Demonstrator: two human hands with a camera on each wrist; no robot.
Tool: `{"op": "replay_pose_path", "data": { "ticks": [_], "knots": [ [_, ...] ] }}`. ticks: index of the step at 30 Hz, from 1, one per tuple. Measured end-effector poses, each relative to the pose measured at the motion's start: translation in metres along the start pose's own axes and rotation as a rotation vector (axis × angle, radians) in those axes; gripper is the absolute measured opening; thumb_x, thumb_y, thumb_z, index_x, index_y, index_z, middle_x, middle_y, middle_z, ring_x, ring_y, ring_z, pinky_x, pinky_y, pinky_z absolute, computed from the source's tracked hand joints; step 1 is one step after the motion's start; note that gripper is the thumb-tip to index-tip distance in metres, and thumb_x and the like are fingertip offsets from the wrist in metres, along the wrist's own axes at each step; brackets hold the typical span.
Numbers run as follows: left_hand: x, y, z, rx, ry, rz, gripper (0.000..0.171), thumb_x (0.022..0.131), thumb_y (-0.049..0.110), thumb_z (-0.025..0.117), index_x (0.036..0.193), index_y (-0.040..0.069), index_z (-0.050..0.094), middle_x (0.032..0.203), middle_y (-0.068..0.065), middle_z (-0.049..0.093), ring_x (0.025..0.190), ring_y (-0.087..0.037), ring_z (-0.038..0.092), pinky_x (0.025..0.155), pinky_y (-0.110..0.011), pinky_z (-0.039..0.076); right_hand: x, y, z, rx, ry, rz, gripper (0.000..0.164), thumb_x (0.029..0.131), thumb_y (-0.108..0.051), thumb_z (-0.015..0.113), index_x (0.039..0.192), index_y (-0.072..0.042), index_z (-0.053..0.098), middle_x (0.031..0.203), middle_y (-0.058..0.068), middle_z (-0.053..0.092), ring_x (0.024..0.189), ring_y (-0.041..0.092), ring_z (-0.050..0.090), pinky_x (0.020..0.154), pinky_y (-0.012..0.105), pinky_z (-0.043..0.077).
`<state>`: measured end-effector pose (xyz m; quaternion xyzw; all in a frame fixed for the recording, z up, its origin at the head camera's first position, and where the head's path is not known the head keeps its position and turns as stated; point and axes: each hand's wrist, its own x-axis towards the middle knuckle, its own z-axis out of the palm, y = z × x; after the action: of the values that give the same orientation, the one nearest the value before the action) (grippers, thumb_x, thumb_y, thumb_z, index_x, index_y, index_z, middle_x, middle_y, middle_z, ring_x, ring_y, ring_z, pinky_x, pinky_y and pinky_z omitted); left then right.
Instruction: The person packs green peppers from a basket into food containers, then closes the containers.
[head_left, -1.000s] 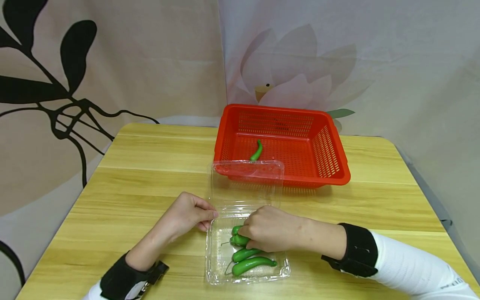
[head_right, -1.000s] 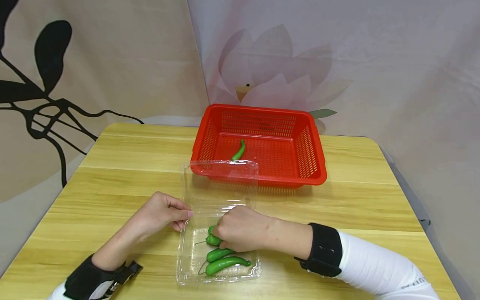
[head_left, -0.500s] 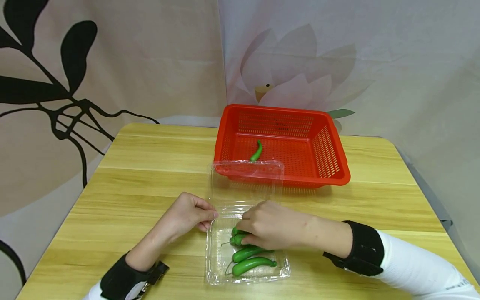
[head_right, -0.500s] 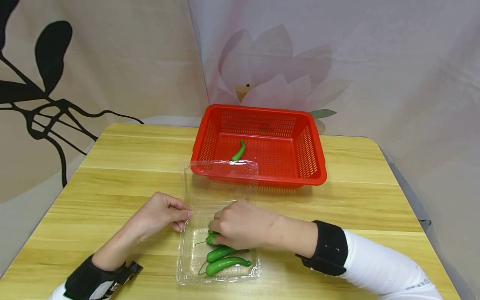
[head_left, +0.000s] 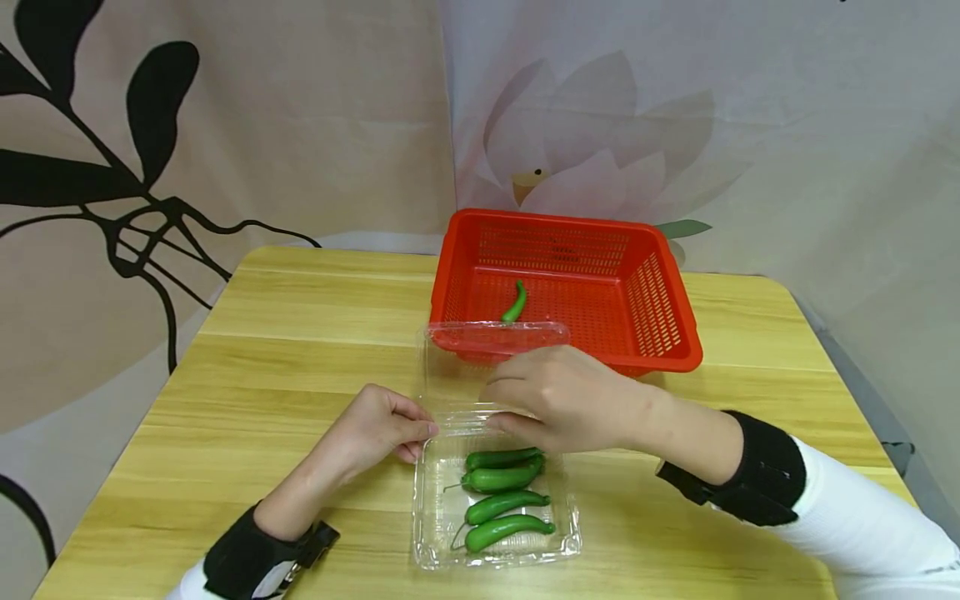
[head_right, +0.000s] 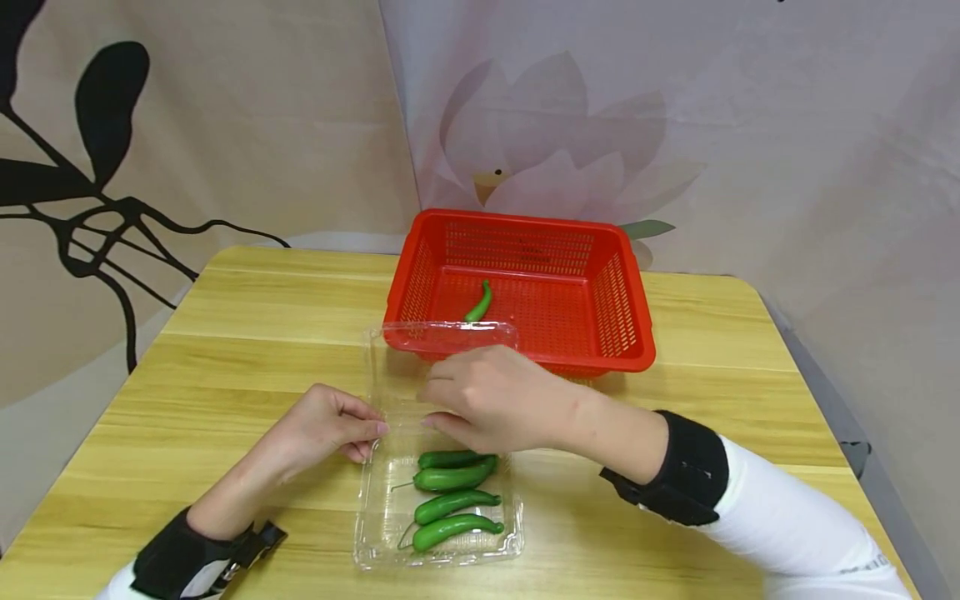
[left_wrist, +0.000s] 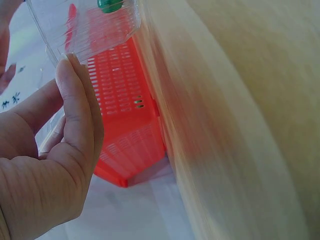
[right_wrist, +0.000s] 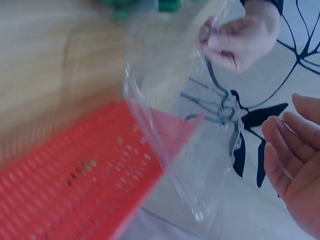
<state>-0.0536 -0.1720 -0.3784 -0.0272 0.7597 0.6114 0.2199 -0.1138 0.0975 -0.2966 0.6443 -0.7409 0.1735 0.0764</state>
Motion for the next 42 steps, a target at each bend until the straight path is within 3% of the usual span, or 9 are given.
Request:
{"op": "replay_pose_path", "data": {
  "ticks": [6,20,29,42],
  "knots": [
    [0.0,-0.001,-0.001,0.0,0.005,-0.002,0.015,0.095,-0.003,0.074,0.103,-0.015,0.074,0.074,-0.012,0.07,0.062,-0.014,0.065,0.06,-0.03,0.064,0.012,0.015,-0.019,-0.028,0.049,0.028,0.018,0.092,-0.018,0.082,0.106,-0.009,0.076,0.101,-0.001,0.075,0.095,0.015,0.071,0.086,0.031,0.062],
    [0.001,-0.003,-0.002,0.005,0.016,-0.022,0.014,0.094,-0.003,0.075,0.102,-0.015,0.074,0.075,-0.015,0.071,0.06,-0.014,0.066,0.061,-0.032,0.065,0.032,0.065,-0.043,-0.068,0.038,0.224,0.015,0.096,-0.016,0.078,0.108,-0.008,0.076,0.104,0.002,0.074,0.097,0.019,0.069,0.083,0.035,0.062],
    [0.001,-0.003,-0.003,0.012,0.018,-0.019,0.014,0.094,-0.003,0.075,0.101,-0.014,0.074,0.076,-0.015,0.071,0.06,-0.014,0.067,0.061,-0.033,0.065,0.044,0.11,-0.047,-0.119,-0.09,0.393,0.017,0.098,-0.016,0.074,0.113,-0.007,0.076,0.108,0.005,0.073,0.102,0.024,0.068,0.092,0.041,0.059],
    [0.0,0.0,-0.001,0.013,0.02,-0.028,0.013,0.093,-0.002,0.076,0.1,-0.013,0.075,0.078,-0.019,0.072,0.06,-0.015,0.067,0.06,-0.031,0.064,0.055,0.15,-0.037,-0.152,-0.223,0.442,0.016,0.098,-0.01,0.071,0.112,-0.003,0.076,0.11,0.013,0.074,0.103,0.031,0.069,0.094,0.048,0.059]
  ]
}}
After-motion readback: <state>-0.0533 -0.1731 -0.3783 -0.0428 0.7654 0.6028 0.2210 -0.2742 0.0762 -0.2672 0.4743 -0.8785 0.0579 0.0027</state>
